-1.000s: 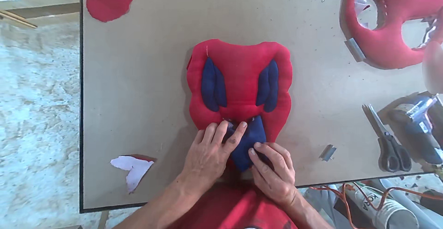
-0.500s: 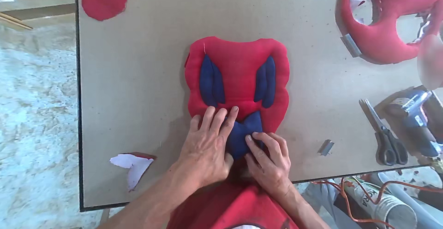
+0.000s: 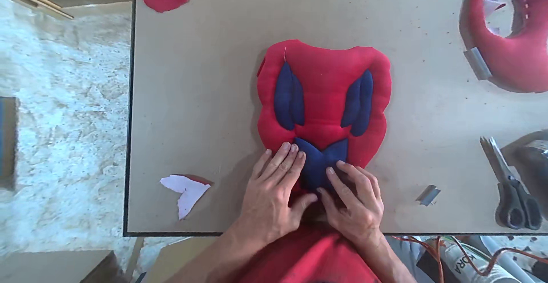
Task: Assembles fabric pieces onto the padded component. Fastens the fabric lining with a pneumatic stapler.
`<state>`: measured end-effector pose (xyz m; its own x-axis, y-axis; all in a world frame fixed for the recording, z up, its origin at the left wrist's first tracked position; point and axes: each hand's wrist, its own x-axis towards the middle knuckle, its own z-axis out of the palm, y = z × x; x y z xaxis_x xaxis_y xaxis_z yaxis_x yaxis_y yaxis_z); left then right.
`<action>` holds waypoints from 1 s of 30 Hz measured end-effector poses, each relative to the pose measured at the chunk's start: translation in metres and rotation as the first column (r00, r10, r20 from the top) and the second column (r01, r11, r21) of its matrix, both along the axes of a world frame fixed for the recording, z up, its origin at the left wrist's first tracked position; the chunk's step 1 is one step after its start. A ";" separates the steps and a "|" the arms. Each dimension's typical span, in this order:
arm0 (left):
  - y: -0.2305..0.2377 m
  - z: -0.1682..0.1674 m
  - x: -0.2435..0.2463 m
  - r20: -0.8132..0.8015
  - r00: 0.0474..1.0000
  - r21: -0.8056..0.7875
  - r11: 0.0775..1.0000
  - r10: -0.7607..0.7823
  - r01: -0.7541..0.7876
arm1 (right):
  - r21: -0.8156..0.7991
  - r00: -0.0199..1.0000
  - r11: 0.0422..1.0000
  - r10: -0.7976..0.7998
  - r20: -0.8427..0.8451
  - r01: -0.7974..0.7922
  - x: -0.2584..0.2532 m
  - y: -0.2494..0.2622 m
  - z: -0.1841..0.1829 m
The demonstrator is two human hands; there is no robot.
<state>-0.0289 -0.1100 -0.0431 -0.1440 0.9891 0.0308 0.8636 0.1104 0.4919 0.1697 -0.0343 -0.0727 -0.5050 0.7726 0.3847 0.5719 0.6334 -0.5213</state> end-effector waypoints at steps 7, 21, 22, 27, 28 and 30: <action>0.011 0.006 -0.001 -0.196 0.980 -0.053 0.998 -0.041 0.031 | 0.061 1.000 0.998 -0.002 0.025 0.001 -0.006 0.000 -0.001; 0.039 0.022 0.019 -0.366 0.921 -0.216 0.975 -0.131 0.053 | 0.018 0.978 0.998 0.048 0.202 -0.052 -0.013 0.008 0.005; 0.038 0.025 0.021 -0.375 0.916 -0.245 0.968 -0.146 0.054 | -0.001 0.961 0.995 0.095 0.258 -0.098 -0.014 0.008 0.008; 0.043 0.024 0.025 -0.360 0.923 -0.255 0.966 -0.137 0.044 | -0.056 0.920 0.984 0.179 0.348 -0.171 -0.018 0.015 0.010; 0.041 0.022 0.018 -0.309 0.943 -0.224 0.973 -0.124 0.055 | -0.107 0.936 0.980 0.194 0.293 -0.170 -0.017 0.020 0.012; 0.033 0.021 -0.002 -0.108 0.986 -0.200 0.974 -0.128 0.105 | -0.288 0.973 0.944 0.198 0.116 -0.158 -0.002 0.030 0.028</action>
<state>-0.0304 -0.0770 -0.0220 -0.0342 0.9877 -0.1523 0.9274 0.0882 0.3636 0.1673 -0.0039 -0.0446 -0.6779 0.7303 0.0842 0.5435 0.5750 -0.6116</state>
